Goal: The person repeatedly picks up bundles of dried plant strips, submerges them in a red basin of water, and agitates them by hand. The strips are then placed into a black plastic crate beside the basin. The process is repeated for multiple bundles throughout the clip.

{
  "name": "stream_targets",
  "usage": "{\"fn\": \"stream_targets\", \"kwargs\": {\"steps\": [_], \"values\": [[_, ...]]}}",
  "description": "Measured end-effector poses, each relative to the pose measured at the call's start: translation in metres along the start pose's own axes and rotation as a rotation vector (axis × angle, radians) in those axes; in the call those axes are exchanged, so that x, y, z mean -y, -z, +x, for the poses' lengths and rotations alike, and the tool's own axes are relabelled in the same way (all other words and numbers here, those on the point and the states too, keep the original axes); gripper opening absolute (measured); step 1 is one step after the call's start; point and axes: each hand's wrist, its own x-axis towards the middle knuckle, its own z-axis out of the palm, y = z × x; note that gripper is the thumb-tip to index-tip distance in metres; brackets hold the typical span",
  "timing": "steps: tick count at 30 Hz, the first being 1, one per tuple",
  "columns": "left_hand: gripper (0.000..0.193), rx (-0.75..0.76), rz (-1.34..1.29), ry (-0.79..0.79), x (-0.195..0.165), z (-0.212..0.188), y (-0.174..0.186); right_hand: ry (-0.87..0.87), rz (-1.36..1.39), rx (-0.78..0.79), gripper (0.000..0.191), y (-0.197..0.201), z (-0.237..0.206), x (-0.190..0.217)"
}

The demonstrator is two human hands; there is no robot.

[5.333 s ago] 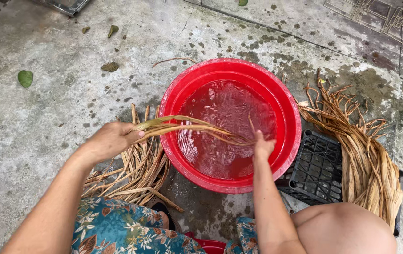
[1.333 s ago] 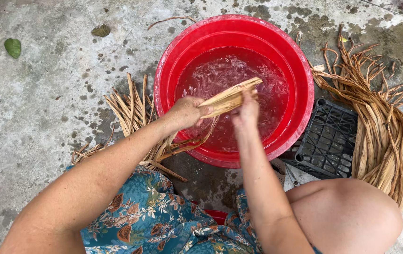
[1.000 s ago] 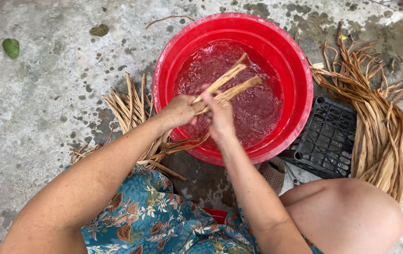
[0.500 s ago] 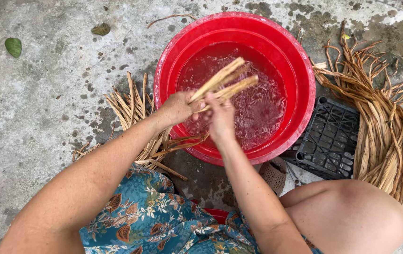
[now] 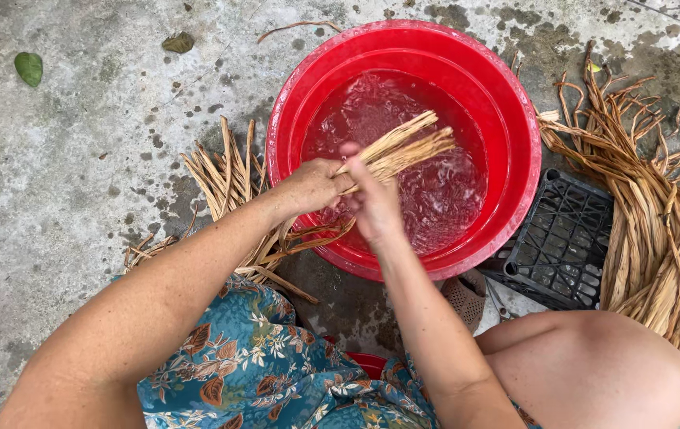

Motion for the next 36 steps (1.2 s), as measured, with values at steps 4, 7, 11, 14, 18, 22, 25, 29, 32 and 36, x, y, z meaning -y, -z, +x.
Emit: {"fn": "stream_targets", "kwargs": {"steps": [4,7,11,14,18,22,25,29,32,36], "values": [[0.038,0.016,0.088,-0.082,0.005,0.002,-0.005,-0.042,-0.056,-0.005,0.028,0.009,0.007,0.009],[0.040,0.049,0.095,0.002,0.009,-0.002,-0.009,-0.122,0.154,-0.336,0.024,0.052,0.037,0.039],[0.042,-0.004,0.145,-0.002,0.013,-0.004,-0.005,0.055,0.205,-0.188,0.035,0.077,0.051,0.030],[0.044,-0.001,0.147,0.078,0.011,-0.002,0.004,-0.074,0.239,-0.139,0.062,0.070,0.044,0.013],[0.046,-0.034,0.146,0.027,0.007,-0.002,0.015,-0.083,0.341,-0.143,0.084,0.072,0.040,0.028],[0.044,-0.059,0.061,0.015,0.002,-0.007,0.021,-0.078,0.186,-0.240,0.091,0.089,0.045,0.042],[0.041,-0.086,0.029,-0.022,-0.002,-0.008,0.023,-0.136,0.117,-0.247,0.085,0.084,0.041,0.017],[0.042,-0.087,0.038,0.016,-0.005,-0.005,0.019,-0.214,0.261,0.040,0.086,0.060,0.029,-0.012],[0.047,0.075,0.020,0.040,-0.005,-0.004,0.014,-0.170,0.251,0.005,0.077,0.049,0.024,0.008],[0.052,0.185,0.025,0.104,-0.002,-0.004,0.011,0.077,0.075,0.151,0.060,0.044,0.017,0.040]]}}
